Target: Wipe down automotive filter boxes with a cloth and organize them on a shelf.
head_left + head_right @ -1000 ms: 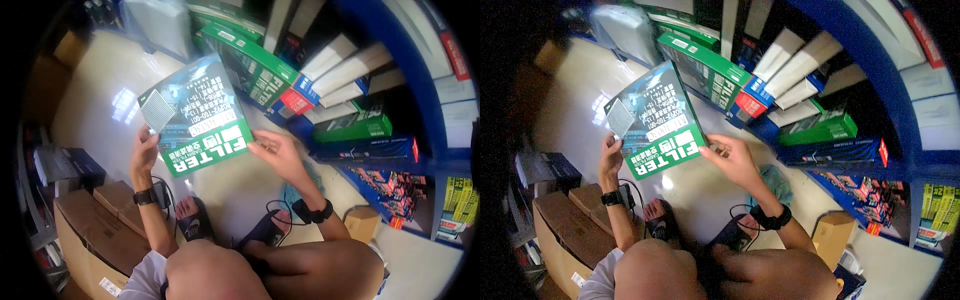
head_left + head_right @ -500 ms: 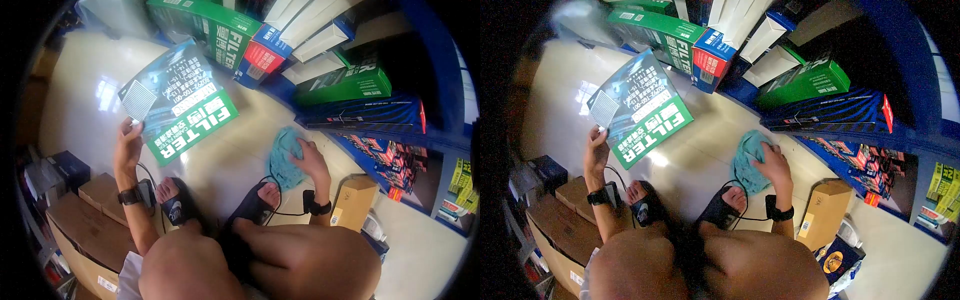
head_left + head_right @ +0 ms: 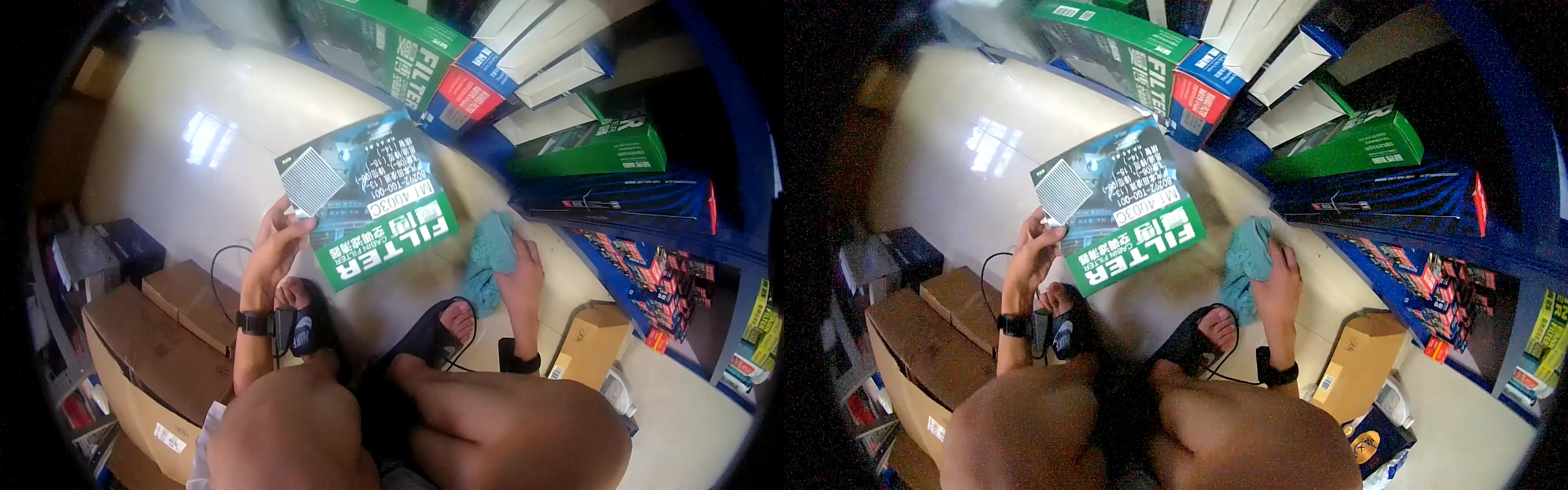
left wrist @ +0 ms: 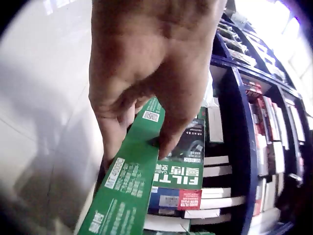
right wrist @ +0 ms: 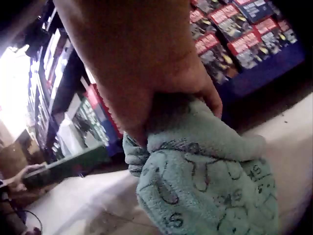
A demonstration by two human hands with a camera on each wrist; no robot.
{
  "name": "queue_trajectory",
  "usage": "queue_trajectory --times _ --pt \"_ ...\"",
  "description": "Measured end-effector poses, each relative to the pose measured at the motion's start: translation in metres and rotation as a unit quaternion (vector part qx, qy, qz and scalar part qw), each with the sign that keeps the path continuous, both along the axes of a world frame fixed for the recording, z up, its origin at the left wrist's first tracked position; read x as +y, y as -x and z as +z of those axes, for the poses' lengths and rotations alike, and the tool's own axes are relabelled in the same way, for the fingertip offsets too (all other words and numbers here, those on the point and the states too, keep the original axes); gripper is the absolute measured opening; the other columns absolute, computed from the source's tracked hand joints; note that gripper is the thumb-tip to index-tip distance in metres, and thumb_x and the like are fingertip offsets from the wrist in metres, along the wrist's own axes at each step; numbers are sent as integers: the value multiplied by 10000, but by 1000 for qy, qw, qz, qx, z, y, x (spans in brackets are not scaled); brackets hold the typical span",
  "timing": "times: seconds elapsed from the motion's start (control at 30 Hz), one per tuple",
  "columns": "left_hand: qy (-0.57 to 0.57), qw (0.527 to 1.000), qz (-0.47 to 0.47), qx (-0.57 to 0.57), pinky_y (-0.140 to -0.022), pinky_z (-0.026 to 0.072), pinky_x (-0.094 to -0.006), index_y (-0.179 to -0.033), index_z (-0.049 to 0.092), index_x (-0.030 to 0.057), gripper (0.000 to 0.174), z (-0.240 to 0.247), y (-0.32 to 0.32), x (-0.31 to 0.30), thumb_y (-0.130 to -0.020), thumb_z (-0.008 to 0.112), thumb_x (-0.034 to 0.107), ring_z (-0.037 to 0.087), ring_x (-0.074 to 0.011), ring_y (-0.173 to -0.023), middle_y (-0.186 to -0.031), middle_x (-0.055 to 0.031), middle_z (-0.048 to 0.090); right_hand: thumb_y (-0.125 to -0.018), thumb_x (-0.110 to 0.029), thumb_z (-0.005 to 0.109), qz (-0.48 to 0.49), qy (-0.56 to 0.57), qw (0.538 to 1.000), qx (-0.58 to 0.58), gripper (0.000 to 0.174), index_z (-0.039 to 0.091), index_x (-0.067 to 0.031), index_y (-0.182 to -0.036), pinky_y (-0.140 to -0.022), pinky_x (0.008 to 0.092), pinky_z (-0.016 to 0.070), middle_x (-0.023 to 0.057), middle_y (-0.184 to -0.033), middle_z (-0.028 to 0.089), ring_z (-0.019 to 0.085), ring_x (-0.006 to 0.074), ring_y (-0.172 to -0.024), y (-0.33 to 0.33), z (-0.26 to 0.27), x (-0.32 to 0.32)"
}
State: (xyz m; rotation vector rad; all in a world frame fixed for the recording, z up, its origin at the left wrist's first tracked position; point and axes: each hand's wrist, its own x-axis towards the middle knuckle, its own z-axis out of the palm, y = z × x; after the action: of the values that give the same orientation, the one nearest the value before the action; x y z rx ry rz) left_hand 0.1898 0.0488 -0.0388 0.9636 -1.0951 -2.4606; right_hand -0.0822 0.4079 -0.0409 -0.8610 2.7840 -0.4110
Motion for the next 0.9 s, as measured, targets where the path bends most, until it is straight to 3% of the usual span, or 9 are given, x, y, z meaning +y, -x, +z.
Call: queue_trajectory --times 0.07,0.13,0.23,0.37,0.47,0.53,0.63,0.8,0.9 --pt "40 999 -1 2 -903 662 -393 -1583 410 -5 718 -4 -1 -2 -946 736 -61 740 -219 -1118 -1308 -144 731 -782 -78 814 38 57 997 -35 739 600 -50 -1489 -1038 490 550 212 -1329 648 660 427 -1234 -3 38 -15" --pt "78 997 0 -11 -886 665 -381 -1581 414 1 718 -2 0 -1 -943 737 -66 748 -210 -1091 -1277 -133 744 -795 -33 785 63 153 986 17 632 643 11 -1409 -972 391 560 181 -1231 688 711 348 -1106 -19 65 -39" --pt "110 993 30 -23 -826 673 -343 -1562 417 -1 714 -5 7 11 -933 744 -81 766 -191 -1017 -1215 -121 769 -749 -102 843 118 217 969 15 783 607 -54 -1494 -1000 478 541 195 -1234 646 668 414 -1157 -24 85 -65" --pt "125 990 67 -18 -782 679 -339 -1522 428 2 674 -2 12 25 -931 741 -86 773 -198 -982 -1223 -151 764 -762 -67 824 147 233 959 -68 786 601 -98 -1515 -1000 486 540 189 -1269 624 652 419 -1170 -47 96 -122" --pt "112 988 101 -16 -769 665 -320 -1530 435 -1 670 -3 14 35 -928 710 -99 764 -172 -969 -1138 -98 765 -772 -38 801 239 264 927 -120 800 596 -146 -1538 -1003 489 545 175 -1325 598 630 416 -1191 -69 74 -148" --pt "146 985 93 -3 -779 639 -311 -1574 406 -3 721 -14 8 33 -917 683 -116 757 -176 -973 -1166 -113 767 -764 6 765 356 226 905 -63 801 615 -163 -1533 -1007 487 552 160 -1361 580 608 404 -1192 -88 63 -161" --pt "190 979 70 -18 -787 603 -298 -1624 369 -7 779 -21 2 30 -897 622 -132 741 -167 -956 -1152 -114 772 -743 31 741 364 213 906 -30 775 664 -168 -1487 -1022 487 544 156 -1350 594 598 389 -1175 -98 48 -172" --pt "148 985 44 -71 -841 601 -297 -1610 378 -10 784 7 5 45 -911 729 -62 747 -176 -996 -1136 -112 783 -742 42 734 256 201 945 32 678 728 -144 -1395 -1030 479 530 156 -1367 616 609 387 -1187 -45 10 -182" --pt "154 987 24 -50 -848 609 -308 -1609 375 -19 802 12 9 43 -912 772 -29 752 -187 -1015 -1148 -115 786 -774 51 744 193 190 962 -34 641 720 -104 -1395 -1042 481 534 178 -1369 625 639 396 -1208 -8 6 -181"
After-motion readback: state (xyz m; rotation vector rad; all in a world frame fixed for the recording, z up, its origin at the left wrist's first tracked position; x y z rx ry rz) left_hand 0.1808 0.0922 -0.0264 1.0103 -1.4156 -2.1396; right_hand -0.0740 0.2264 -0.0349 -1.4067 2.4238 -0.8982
